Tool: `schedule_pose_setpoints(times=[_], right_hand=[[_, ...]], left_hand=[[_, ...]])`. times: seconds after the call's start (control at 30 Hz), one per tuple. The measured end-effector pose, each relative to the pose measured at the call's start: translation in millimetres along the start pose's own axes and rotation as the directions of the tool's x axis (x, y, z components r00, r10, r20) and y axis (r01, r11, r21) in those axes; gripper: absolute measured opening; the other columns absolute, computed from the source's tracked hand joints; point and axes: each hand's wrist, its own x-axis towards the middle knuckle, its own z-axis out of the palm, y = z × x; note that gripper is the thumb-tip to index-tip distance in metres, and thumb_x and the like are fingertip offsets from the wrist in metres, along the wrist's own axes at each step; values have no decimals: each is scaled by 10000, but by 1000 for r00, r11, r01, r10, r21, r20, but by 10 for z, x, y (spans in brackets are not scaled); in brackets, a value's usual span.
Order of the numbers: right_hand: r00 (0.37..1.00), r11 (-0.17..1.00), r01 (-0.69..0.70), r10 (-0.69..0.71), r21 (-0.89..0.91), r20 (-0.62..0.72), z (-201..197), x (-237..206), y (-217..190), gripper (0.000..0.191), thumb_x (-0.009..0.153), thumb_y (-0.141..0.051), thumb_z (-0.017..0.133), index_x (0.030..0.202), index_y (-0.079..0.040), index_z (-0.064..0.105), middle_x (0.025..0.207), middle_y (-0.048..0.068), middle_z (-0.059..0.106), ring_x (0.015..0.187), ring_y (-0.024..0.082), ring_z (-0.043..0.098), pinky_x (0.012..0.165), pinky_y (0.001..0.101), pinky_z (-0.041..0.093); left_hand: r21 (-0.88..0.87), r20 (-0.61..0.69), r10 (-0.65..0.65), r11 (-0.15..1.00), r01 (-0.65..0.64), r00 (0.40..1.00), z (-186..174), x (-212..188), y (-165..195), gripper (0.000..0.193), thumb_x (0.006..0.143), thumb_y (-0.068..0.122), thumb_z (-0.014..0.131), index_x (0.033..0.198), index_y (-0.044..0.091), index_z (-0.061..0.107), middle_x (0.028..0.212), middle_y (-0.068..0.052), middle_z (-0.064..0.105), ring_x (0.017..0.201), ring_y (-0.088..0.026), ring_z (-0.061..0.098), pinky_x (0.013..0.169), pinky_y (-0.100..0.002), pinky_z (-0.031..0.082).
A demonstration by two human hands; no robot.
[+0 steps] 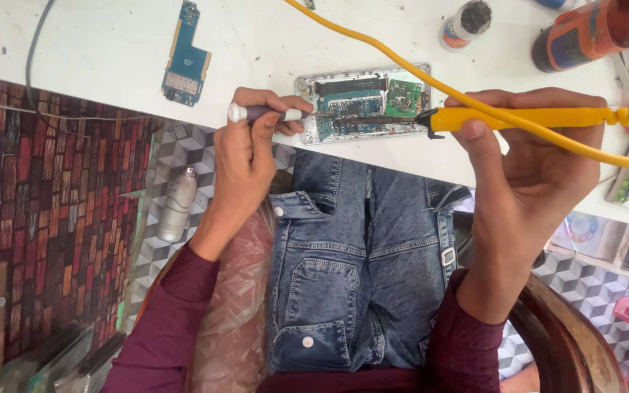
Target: The person uses a soldering iron and a small screwdriver to work on a circuit board placed on a white table. They repeatedly apply the soldering iron to various points on the board while holding the board steady with the screwdriver. The person also briefly picks up a small container and places it back on the table.
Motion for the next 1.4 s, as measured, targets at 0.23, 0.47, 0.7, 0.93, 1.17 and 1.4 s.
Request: schedule_pose_setpoints(times=[0.23, 0.47, 0.7, 0.93, 1.17, 1.4], right_hand=[[1000, 1000, -26, 26, -8, -14, 49, 21, -79, 314, 1061, 147, 680, 1259, 10, 477, 1163, 172, 653, 1148, 239, 709, 1066, 331, 638], [1000, 1000, -14, 14, 6, 0, 39, 37, -72, 316, 1063, 144, 683, 1262, 9, 477, 1163, 171, 646, 1153, 237, 710, 1066, 329, 643], [1000, 1000, -18, 18, 3, 11, 24, 35, -66, 314, 1069, 138, 676, 1268, 10, 469, 1166, 186, 656, 1146, 255, 723, 1051, 323, 646], [1000, 1000, -24, 24, 19, 11, 12, 47, -51, 307, 1070, 133, 682, 1249, 8, 467, 1164, 196, 665, 1133, 266, 732, 1035, 324, 652], [1000, 999, -28, 28, 27, 6, 15, 38, -48, 318, 1072, 127, 691, 1262, -3, 473, 1161, 190, 662, 1121, 262, 733, 1022, 322, 654], [999, 999, -40, 40, 31, -2, 20, 40, -51, 311, 1068, 125, 686, 1259, 2, 474, 1154, 186, 660, 1122, 265, 739, 1016, 321, 658]], left_hand=[[-7, 0, 5, 1000, -5, 1000, 4, 7, 11, 174, 1183, 125, 361, 1173, 0, 483, 1148, -154, 754, 925, -159, 731, 876, -275, 610], [-11, -1, 6, 1000, -6, 1000, -2, -1, -8, 182, 1191, 142, 364, 1176, 4, 482, 1150, -152, 756, 931, -161, 735, 885, -278, 614], [-19, 7, -5, 1000, 5, 1000, 0, 0, -21, 197, 1190, 158, 356, 1178, 9, 484, 1153, -151, 757, 936, -162, 741, 876, -280, 618], [-10, 5, 11, 1000, -11, 1000, -4, 6, -10, 184, 1186, 150, 365, 1179, 7, 480, 1154, -152, 752, 921, -163, 731, 868, -280, 613], [-20, 4, 16, 1000, -16, 1000, 0, 4, -15, 166, 1187, 131, 366, 1179, 9, 479, 1154, -147, 756, 913, -162, 737, 862, -273, 614], [-21, -4, 24, 999, -24, 1000, 5, 4, -12, 151, 1180, 104, 371, 1180, -1, 480, 1148, -153, 748, 910, -169, 734, 857, -276, 613]])
